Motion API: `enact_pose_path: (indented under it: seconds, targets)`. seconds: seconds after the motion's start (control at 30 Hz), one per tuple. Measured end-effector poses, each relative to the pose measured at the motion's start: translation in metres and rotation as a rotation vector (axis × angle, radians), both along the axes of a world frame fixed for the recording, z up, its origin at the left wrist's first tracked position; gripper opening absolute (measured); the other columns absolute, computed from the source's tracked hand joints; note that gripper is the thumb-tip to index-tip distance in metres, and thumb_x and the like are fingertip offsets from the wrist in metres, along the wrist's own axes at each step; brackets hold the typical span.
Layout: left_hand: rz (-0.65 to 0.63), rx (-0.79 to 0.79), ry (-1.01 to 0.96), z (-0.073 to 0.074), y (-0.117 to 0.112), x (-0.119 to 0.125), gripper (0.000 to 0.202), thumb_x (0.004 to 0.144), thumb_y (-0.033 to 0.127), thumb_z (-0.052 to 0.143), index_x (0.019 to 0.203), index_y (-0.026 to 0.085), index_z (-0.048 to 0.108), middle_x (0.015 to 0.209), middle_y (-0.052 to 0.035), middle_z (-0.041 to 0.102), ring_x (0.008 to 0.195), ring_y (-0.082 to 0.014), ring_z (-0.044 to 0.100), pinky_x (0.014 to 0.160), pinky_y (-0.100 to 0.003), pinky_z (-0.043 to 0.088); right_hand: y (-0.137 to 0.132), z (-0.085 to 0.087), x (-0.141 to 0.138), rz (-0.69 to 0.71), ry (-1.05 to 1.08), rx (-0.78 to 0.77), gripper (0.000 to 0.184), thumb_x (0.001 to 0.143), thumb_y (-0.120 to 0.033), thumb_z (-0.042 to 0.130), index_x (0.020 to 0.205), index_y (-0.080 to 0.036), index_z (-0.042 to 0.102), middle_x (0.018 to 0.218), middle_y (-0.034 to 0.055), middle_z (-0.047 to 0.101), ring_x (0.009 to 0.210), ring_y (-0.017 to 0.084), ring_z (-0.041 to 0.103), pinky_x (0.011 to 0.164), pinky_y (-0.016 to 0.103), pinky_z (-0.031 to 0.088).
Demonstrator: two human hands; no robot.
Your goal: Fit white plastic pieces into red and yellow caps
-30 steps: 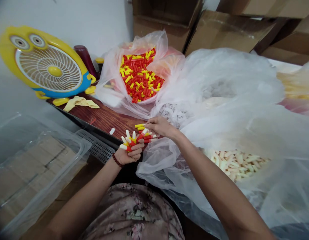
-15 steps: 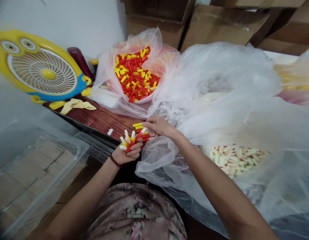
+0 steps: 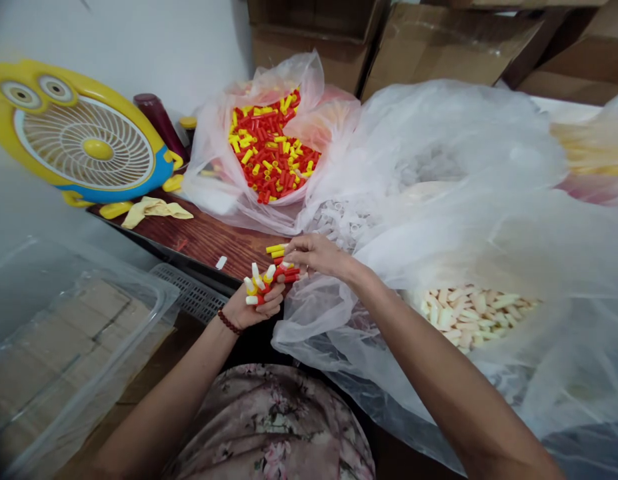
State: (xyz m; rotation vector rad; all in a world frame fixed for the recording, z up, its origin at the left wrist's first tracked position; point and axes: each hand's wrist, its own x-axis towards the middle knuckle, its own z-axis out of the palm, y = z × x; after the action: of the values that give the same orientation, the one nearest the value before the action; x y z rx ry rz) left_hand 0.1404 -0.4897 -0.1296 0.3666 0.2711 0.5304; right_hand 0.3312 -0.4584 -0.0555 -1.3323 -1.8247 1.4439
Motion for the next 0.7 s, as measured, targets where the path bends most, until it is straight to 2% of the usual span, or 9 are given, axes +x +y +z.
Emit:
enact_pose_path:
  seconds: [0.1, 0.23, 0.33, 0.47, 0.53, 0.63, 0.7]
  targets:
    - [0.035, 0.029, 0.058, 0.004, -0.002, 0.006, 0.027, 0.091, 0.036, 0.05, 0.077, 0.013, 0.055, 0.047, 0.0038, 0.041, 0.032, -0.005, 0.028, 0.034, -0.019, 0.018, -0.003, -0.002, 0.0, -0.016, -0.006, 0.034, 0.023, 0.078, -0.036, 0.062, 0.09, -0.016, 0.063, 0.061, -0.0036, 0.057, 0.05, 0.009, 0.051, 0.045, 0.02, 0.04]
    - [0.16, 0.058, 0.183, 0.005, -0.007, 0.015, 0.029, 0.091, 0.037, 0.051, 0.072, 0.014, 0.053, 0.047, 0.0025, 0.044, 0.036, -0.0058, 0.034, 0.036, -0.018, 0.022, -0.007, -0.006, 0.003, -0.057, -0.144, 0.1, 0.019, 0.081, -0.035, 0.059, 0.082, -0.016, 0.062, 0.056, -0.0039, 0.054, 0.046, 0.008, 0.048, 0.045, 0.02, 0.036]
    - [0.17, 0.038, 0.217, 0.0, -0.009, 0.019, 0.026, 0.088, 0.038, 0.055, 0.078, 0.014, 0.054, 0.05, 0.0029, 0.046, 0.038, -0.0059, 0.036, 0.037, -0.018, 0.022, -0.009, -0.004, 0.003, -0.063, -0.188, 0.03, 0.02, 0.081, -0.035, 0.058, 0.077, -0.016, 0.061, 0.05, -0.0047, 0.05, 0.041, 0.008, 0.046, 0.041, 0.02, 0.034]
    - [0.147, -0.026, 0.197, -0.001, -0.005, 0.017, 0.027, 0.088, 0.039, 0.056, 0.078, 0.013, 0.054, 0.05, 0.004, 0.044, 0.036, -0.005, 0.033, 0.035, -0.017, 0.02, -0.006, -0.004, 0.0, -0.086, -0.082, -0.06, 0.016, 0.079, -0.031, 0.06, 0.076, -0.015, 0.06, 0.051, -0.0048, 0.051, 0.04, 0.008, 0.044, 0.04, 0.02, 0.035]
    - [0.173, -0.027, 0.186, 0.0, -0.001, 0.013, 0.028, 0.088, 0.039, 0.055, 0.078, 0.013, 0.054, 0.049, 0.0041, 0.043, 0.035, -0.0047, 0.031, 0.034, -0.016, 0.019, 0.002, -0.008, -0.001, -0.183, -0.034, -0.031, 0.013, 0.078, -0.028, 0.059, 0.076, -0.015, 0.06, 0.053, -0.0042, 0.052, 0.043, 0.007, 0.045, 0.042, 0.019, 0.035]
    - [0.221, -0.022, 0.185, 0.001, 0.003, 0.007, 0.03, 0.09, 0.04, 0.052, 0.082, 0.011, 0.056, 0.048, 0.0043, 0.042, 0.034, -0.0042, 0.029, 0.034, -0.016, 0.018, 0.019, -0.021, -0.003, -0.403, -0.021, 0.008, 0.01, 0.081, -0.025, 0.054, 0.078, -0.016, 0.058, 0.055, -0.0037, 0.054, 0.045, 0.008, 0.047, 0.043, 0.018, 0.035]
    - [0.252, -0.03, 0.16, -0.001, 0.006, 0.005, 0.033, 0.092, 0.041, 0.049, 0.081, 0.011, 0.056, 0.047, 0.0047, 0.04, 0.033, -0.0041, 0.027, 0.033, -0.016, 0.018, 0.031, -0.03, -0.006, -0.471, -0.043, 0.038, 0.011, 0.084, -0.025, 0.05, 0.081, -0.017, 0.056, 0.058, -0.0029, 0.056, 0.045, 0.009, 0.049, 0.042, 0.018, 0.035]
